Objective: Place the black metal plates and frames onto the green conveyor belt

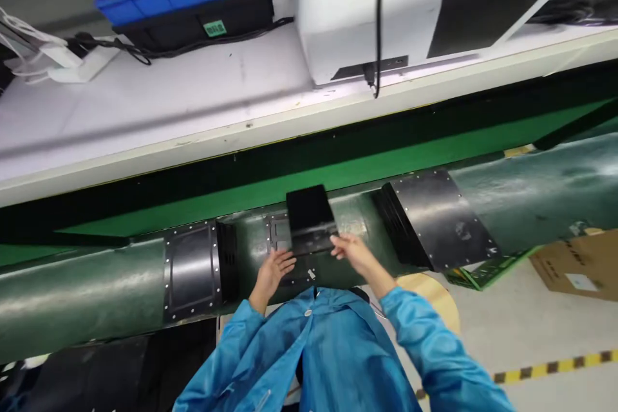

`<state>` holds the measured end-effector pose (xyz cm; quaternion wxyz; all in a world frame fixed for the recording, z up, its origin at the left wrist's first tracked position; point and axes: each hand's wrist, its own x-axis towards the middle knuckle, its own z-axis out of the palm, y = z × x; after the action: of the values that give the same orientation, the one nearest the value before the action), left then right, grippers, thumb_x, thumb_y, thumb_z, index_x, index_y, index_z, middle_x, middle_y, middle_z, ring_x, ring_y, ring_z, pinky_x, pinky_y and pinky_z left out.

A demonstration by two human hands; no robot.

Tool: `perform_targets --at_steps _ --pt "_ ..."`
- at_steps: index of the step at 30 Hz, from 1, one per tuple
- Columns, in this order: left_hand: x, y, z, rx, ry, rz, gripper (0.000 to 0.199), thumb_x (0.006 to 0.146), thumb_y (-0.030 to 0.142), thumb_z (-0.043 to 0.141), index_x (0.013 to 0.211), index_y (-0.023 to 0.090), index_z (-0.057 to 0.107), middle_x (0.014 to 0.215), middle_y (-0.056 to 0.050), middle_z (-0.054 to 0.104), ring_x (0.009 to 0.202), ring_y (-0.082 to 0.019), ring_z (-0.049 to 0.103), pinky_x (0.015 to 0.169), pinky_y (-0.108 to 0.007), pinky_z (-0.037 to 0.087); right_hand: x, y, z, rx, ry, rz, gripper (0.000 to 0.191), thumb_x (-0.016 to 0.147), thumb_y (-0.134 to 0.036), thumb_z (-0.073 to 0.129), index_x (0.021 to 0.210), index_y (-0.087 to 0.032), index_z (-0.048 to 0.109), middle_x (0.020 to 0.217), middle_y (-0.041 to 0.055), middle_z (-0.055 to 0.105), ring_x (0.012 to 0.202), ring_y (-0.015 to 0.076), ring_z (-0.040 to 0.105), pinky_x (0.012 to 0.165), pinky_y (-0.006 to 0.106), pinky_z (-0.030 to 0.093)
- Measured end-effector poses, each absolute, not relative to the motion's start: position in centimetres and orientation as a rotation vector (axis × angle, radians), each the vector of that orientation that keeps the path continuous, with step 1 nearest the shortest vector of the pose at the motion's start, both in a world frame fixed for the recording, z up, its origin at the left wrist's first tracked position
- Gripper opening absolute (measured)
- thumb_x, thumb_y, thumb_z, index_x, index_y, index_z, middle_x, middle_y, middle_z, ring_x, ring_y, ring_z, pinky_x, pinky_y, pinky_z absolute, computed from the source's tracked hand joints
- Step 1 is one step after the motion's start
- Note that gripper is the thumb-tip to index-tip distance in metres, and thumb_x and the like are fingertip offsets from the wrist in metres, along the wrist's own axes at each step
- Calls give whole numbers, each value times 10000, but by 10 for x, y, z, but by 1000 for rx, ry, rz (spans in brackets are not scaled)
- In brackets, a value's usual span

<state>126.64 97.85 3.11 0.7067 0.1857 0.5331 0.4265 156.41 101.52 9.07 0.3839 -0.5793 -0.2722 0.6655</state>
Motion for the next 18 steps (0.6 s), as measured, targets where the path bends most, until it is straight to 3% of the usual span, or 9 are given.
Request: perform_targets --at_steps 2,5,7,14,18 --pt "1245 981 40 314 1057 962 646 831 744 738 1165 191 718 1170 -149 762 1022 -272 748 962 -444 594 1510 987 65 -1457 -714 1781 580 599 -647 958 738 -172 657 596 32 668 562 146 639 490 221 464" --pt "1219 979 36 369 1053 984 584 719 490 930 1179 215 699 1132 -91 779 1039 -252 743 1007 -413 574 1460 959 36 -1468 -734 1805 629 600 -735 900 750 -179 647 633 20 664 616 153 651 534 235 466" --pt "1207 974 24 431 1088 995 601 667 401 955 1176 209 699 1149 -88 783 1081 -252 731 1068 -418 537 1443 948 23 -1507 -759 1765 664 573 -780 876 736 -189 620 635 5 641 638 159 652 554 247 465" --pt "1195 962 -21 545 1185 1070 582 684 377 881 1208 201 700 1294 -124 750 1176 -248 700 1165 -430 455 1434 934 -1 -1629 -955 1696 617 652 -776 799 691 -208 561 615 3 629 623 159 600 597 281 461" --pt "1199 967 -38 587 1306 1002 565 678 389 876 1178 195 698 1227 -146 763 1131 -254 718 1143 -458 489 1431 935 -6 -1680 -959 1670 538 708 -687 798 678 -211 551 598 1 630 598 149 577 593 271 447"
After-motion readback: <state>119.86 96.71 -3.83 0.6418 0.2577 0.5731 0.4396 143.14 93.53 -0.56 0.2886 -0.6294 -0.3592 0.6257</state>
